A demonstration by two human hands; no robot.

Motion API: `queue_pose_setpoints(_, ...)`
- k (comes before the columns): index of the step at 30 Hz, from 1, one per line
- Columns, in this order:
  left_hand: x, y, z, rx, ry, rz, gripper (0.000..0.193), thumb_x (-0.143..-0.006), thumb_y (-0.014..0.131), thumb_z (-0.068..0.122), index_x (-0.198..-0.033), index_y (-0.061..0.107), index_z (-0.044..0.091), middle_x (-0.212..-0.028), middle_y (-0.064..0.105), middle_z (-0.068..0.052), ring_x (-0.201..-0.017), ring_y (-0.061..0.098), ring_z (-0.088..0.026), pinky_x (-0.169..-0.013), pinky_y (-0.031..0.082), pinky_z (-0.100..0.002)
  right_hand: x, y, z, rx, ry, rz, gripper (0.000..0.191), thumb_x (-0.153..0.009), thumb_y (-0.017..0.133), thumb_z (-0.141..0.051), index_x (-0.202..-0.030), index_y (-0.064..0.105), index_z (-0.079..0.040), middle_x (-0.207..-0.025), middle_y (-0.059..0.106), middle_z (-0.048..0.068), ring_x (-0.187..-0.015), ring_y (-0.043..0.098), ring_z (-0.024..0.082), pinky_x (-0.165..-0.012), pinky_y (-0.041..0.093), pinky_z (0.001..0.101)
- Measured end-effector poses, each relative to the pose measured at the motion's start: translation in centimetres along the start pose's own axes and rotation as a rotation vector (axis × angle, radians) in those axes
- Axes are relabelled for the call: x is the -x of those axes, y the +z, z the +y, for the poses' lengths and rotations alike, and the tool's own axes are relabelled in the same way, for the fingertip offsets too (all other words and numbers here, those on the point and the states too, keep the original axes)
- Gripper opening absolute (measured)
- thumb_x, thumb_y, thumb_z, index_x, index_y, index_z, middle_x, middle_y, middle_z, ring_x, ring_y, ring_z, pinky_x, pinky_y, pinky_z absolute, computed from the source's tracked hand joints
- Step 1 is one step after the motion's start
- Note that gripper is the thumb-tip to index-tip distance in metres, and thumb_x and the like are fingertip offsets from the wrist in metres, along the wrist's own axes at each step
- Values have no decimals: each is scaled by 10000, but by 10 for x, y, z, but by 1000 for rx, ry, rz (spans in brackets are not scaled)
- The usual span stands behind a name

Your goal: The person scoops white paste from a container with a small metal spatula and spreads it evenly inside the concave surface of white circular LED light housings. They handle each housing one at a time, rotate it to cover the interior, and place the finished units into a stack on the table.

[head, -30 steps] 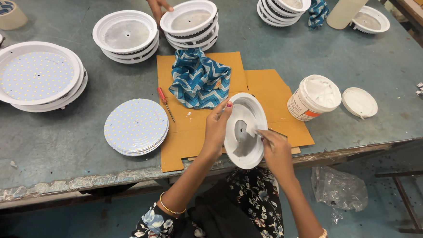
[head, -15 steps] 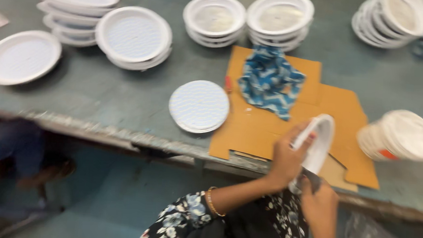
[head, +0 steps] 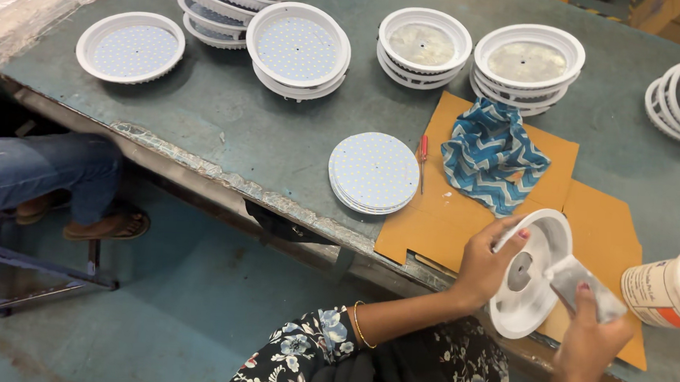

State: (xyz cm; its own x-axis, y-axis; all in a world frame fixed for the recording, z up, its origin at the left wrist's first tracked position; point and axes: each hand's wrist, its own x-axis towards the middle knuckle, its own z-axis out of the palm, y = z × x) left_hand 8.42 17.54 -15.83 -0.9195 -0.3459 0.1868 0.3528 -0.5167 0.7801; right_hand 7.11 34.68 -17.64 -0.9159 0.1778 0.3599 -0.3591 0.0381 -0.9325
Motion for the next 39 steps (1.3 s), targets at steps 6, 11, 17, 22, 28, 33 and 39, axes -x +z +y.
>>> queue_pose_setpoints(6,-18,-15,-12,18,-110,14,409,-983,636,171,-1352,612,-3,-1126,686,-44,-1000,642,-100,-868,526,-254,27,1,64,-471,41,212,409,-1062,600,48,-1401,374,74,-1432,550,206,-1270,671,330,-1038,554,498)
queue_pose_setpoints(11,-33,-20,-27,64,-317,-88,400,-954,692,190,-1292,616,-9,-1075,676,-88,-918,652,-144,-809,532,-293,31,-2,82,-510,72,292,428,-1060,621,37,-1394,359,83,-1403,560,225,-1251,675,334,-1046,557,495)
queue_pose_setpoints(17,-35,-27,-29,174,-464,-122,304,-881,664,129,-1150,660,-13,-996,715,-95,-856,706,-183,-769,589,-333,17,-21,59,-209,131,87,387,-1007,650,-14,-1370,545,72,-1303,643,107,-1139,638,183,-1019,510,326)
queue_pose_setpoints(22,-24,-27,-15,148,-412,-108,339,-904,651,153,-1180,645,-44,-1027,709,-115,-899,686,-180,-813,563,-312,-3,-27,16,469,-25,-132,272,-929,628,3,-1185,711,37,-1071,736,124,-957,663,181,-891,518,307)
queue_pose_setpoints(28,-10,-10,-1,125,-343,-121,365,-968,638,198,-1230,638,-56,-1072,701,-99,-956,649,-144,-866,521,-284,6,4,-27,640,-146,-235,280,-878,576,35,-1103,737,-1,-1077,748,167,-968,731,283,-885,546,344)
queue_pose_setpoints(33,-2,0,1,142,-267,-94,372,-1025,617,211,-1249,628,-85,-1077,680,-92,-972,619,-128,-889,499,-276,48,18,-59,730,-65,-222,301,-874,570,44,-1121,732,-11,-1062,729,179,-994,704,320,-891,523,367)
queue_pose_setpoints(39,0,0,1,177,-284,-101,379,-1008,598,203,-1284,613,-56,-1091,695,-91,-976,635,-130,-879,511,-271,63,13,-83,542,113,-320,298,-890,581,-15,-1148,730,-30,-1077,761,129,-941,735,249,-863,546,328)
